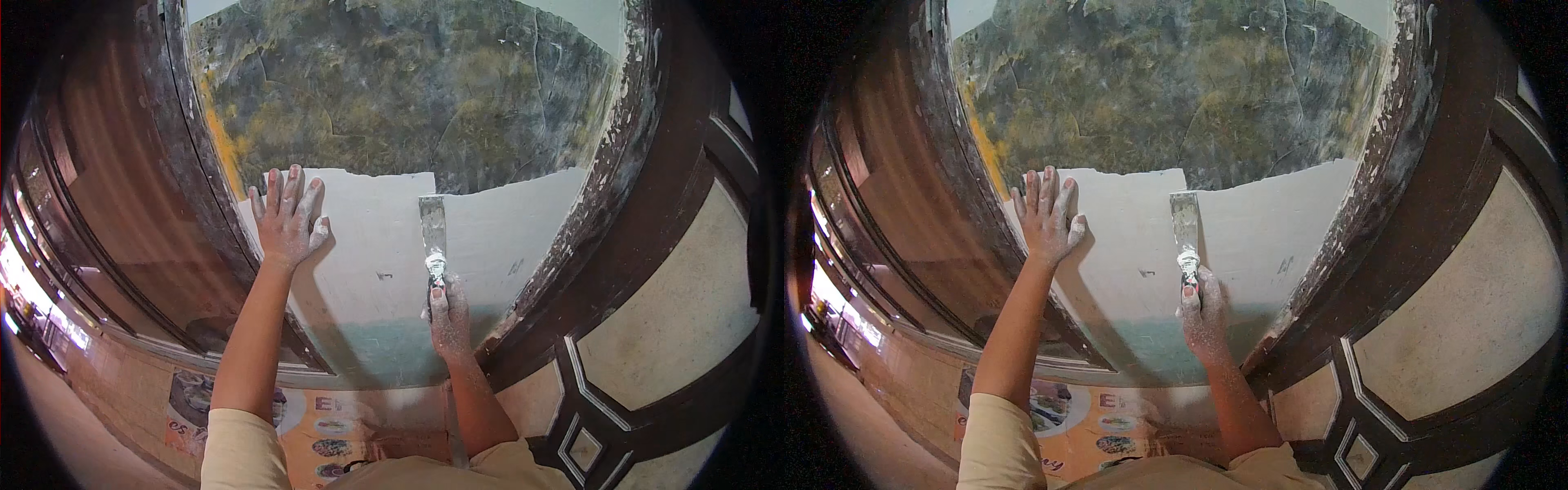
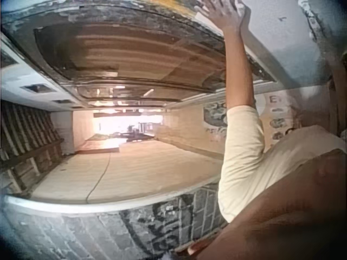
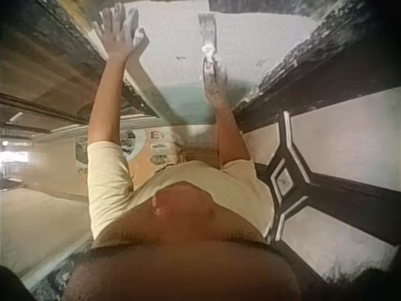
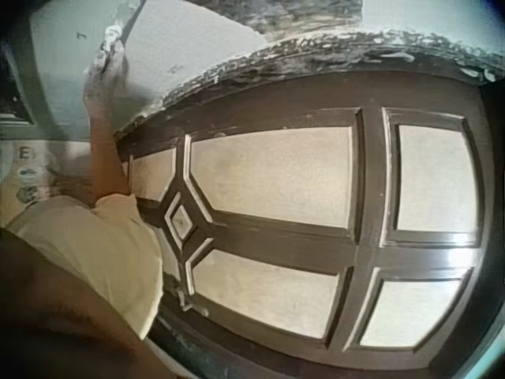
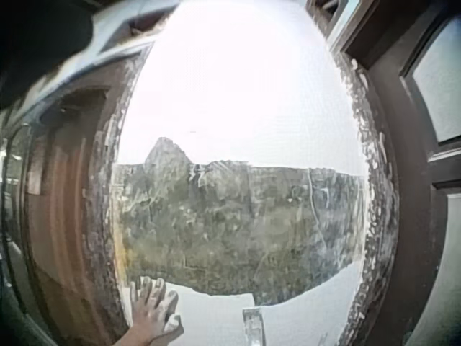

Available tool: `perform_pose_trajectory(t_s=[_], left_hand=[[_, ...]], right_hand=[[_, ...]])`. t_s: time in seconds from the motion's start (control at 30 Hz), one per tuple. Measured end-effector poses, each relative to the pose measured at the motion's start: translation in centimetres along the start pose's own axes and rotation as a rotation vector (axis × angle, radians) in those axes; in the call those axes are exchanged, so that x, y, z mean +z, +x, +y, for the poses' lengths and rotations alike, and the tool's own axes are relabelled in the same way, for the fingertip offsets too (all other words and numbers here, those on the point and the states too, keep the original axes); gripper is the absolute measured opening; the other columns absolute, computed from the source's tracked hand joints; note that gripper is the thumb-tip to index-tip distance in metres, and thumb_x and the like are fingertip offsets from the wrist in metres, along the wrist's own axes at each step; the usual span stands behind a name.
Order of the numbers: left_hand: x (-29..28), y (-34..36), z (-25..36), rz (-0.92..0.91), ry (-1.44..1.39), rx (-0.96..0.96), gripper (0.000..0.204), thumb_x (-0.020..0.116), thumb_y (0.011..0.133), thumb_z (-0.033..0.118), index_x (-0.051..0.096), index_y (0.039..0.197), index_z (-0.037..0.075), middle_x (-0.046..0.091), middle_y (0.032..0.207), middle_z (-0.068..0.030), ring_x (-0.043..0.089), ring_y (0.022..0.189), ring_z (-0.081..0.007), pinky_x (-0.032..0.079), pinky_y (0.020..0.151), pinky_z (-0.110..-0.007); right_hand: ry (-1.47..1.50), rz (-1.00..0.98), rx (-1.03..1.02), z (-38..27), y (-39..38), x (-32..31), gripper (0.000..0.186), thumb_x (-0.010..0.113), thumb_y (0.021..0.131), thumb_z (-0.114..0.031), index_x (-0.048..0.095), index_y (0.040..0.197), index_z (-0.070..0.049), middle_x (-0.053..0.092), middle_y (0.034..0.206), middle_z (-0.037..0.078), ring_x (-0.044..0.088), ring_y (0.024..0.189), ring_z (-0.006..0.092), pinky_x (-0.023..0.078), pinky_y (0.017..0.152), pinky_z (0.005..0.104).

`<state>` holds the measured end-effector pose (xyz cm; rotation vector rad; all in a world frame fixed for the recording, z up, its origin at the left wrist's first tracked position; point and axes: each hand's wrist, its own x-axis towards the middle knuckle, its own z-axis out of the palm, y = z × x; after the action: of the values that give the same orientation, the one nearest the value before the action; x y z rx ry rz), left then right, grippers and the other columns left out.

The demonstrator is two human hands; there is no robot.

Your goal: The person applies and smooths wall putty onto a wall surface using a putty knife.

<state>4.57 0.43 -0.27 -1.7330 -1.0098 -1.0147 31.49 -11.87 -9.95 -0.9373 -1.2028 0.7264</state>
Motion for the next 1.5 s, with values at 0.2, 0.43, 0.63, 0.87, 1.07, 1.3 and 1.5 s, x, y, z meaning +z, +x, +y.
perform_pose_trajectory(t_s=[0.2,0.43,0.63,0.87,1.07,1.3,1.5], left_hand=[[0.3,-0.2,0.0,0.011,-0.011,0.005,0.057,0.058,0.078,0.039,0.054,0.131,0.017,0.034,0.150,-0.0125,0.019,0.143,-0.0362,0.010,0.110,-0.062],[0.0,0.0,0.0,0.019,-0.001,0.005,0.057,0.060,0.074,0.036,0.057,0.127,0.017,0.035,0.150,-0.0117,0.017,0.143,-0.0343,0.010,0.111,-0.061],[0.0,-0.2,0.0,-0.010,-0.003,-0.011,0.059,0.059,0.075,0.037,0.054,0.130,0.019,0.035,0.150,-0.0115,0.018,0.143,-0.0347,0.009,0.111,-0.061],[0.1,0.0,-0.1,0.024,-0.003,0.011,0.060,0.057,0.075,0.035,0.053,0.132,0.019,0.034,0.150,-0.0116,0.018,0.143,-0.0346,0.008,0.112,-0.060],[0.0,0.1,0.3,-0.009,0.003,-0.011,0.060,0.060,0.072,0.034,0.056,0.129,0.018,0.034,0.150,-0.0112,0.018,0.143,-0.0342,0.011,0.111,-0.062],[0.0,0.0,0.3,-0.011,0.013,-0.013,0.059,0.059,0.075,0.037,0.055,0.130,0.018,0.033,0.151,-0.0112,0.018,0.143,-0.0350,0.010,0.111,-0.062],[0.3,0.0,0.3,0.012,0.003,-0.013,0.062,0.061,0.074,0.037,0.052,0.133,0.021,0.033,0.151,-0.0092,0.018,0.143,-0.0341,0.011,0.110,-0.063]], right_hand=[[-0.070,-0.021,-0.073,-1.5,-0.3,-1.0,0.030,0.048,0.099,-0.030,0.049,0.113,-0.004,0.047,0.079,-0.001,0.045,0.061,0.0057,0.040,0.052,0.0220],[-0.052,0.016,0.012,-2.2,0.1,-1.9,0.032,0.049,0.098,-0.028,0.050,0.116,-0.001,0.049,0.081,0.000,0.045,0.061,0.0061,0.039,0.052,0.0214],[-0.074,0.021,0.009,-2.0,0.8,-2.5,0.036,0.050,0.097,-0.030,0.049,0.117,-0.001,0.047,0.079,0.000,0.045,0.060,0.0064,0.039,0.052,0.0222],[-0.084,0.046,0.032,-2.5,0.6,-2.2,0.035,0.047,0.098,-0.021,0.048,0.123,0.004,0.051,0.079,0.003,0.049,0.060,0.0088,0.044,0.055,0.0253],[0.048,0.005,0.037,-1.8,0.0,-2.2,0.037,0.048,0.098,-0.023,0.046,0.125,0.004,0.051,0.083,0.003,0.049,0.062,0.0082,0.044,0.055,0.0247],[0.011,0.017,0.022,-0.3,-0.2,-0.9,0.031,0.048,0.099,-0.029,0.047,0.117,-0.004,0.047,0.080,0.000,0.047,0.062,0.0072,0.041,0.054,0.0231],[-0.085,-0.015,0.005,-0.7,-0.1,-0.3,0.033,0.046,0.099,-0.031,0.047,0.117,-0.003,0.047,0.083,0.001,0.048,0.063,0.0086,0.044,0.055,0.0252]])
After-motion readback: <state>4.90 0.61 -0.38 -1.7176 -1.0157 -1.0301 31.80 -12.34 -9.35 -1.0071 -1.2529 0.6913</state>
